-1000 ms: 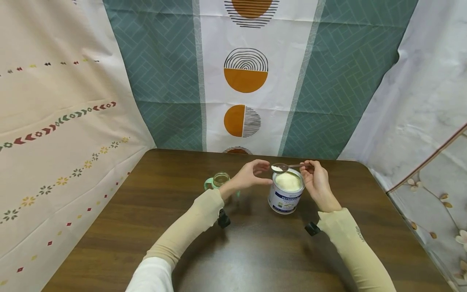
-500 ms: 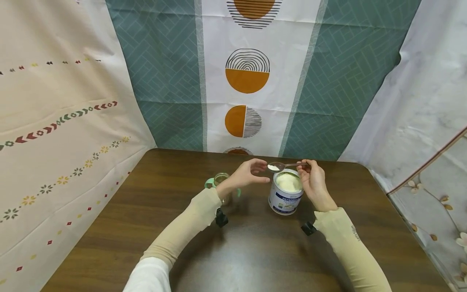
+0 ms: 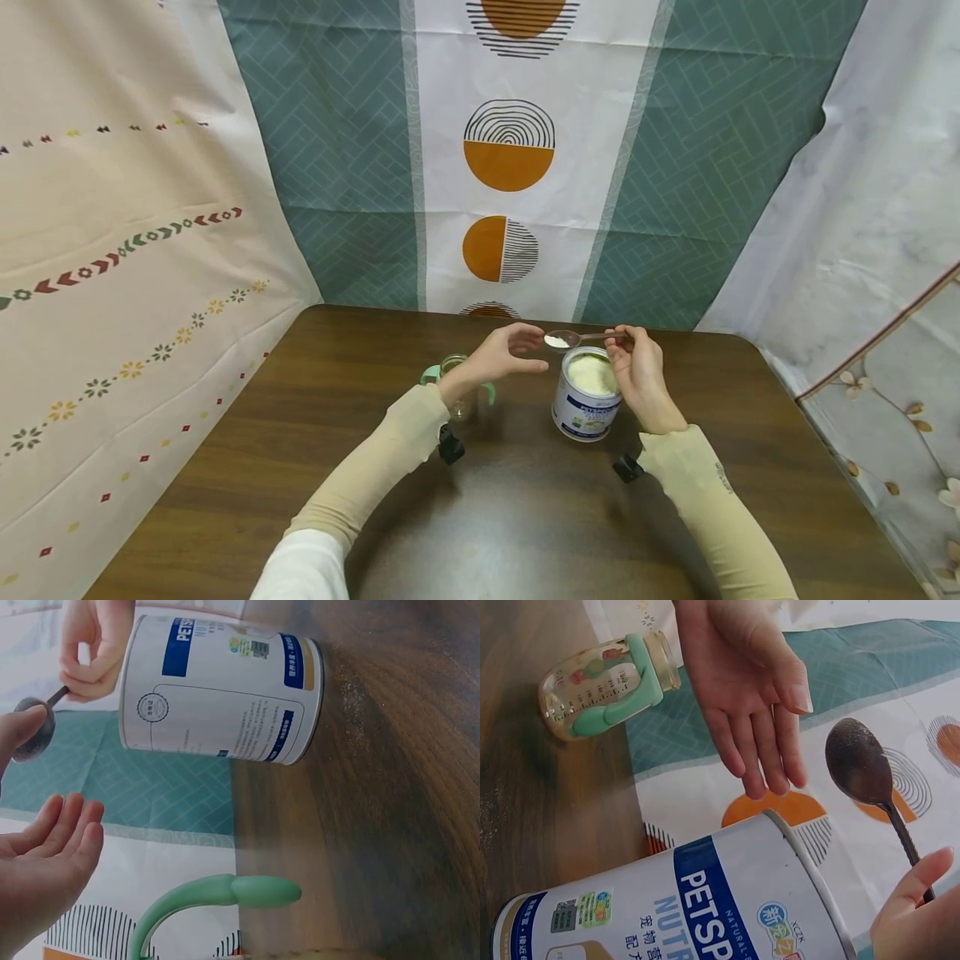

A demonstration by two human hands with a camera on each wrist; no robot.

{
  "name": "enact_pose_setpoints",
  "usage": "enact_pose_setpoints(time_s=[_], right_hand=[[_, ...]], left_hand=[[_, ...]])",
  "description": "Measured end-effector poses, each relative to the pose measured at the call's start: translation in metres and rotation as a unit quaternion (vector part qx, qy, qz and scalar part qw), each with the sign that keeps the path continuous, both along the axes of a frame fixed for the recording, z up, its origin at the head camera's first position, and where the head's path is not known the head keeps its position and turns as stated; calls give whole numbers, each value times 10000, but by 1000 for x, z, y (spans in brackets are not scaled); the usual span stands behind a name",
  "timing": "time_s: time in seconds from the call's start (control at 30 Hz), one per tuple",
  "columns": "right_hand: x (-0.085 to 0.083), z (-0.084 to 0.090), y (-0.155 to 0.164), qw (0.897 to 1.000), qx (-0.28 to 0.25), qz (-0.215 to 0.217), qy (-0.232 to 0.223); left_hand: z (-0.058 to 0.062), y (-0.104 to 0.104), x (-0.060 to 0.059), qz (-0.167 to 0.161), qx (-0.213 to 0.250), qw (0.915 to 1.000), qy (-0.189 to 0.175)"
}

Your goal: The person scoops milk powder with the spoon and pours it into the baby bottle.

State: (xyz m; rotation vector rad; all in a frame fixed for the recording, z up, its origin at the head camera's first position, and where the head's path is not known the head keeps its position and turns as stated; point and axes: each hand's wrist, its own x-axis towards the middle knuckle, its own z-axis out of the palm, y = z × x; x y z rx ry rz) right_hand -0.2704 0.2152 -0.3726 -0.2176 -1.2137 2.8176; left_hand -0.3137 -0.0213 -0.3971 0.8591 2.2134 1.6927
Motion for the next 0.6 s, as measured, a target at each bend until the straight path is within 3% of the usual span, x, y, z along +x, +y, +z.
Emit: enact_pose_setpoints(time_s=[0.27,0.6], right_hand=[[1,4,-7,9999,96,-52,57],[0,4,-12,9999,51,-45,114]], left_hand=[[4,-8,-1,-24,159,9998,-126],[6,-17,-1,-70,-40,9999,73]])
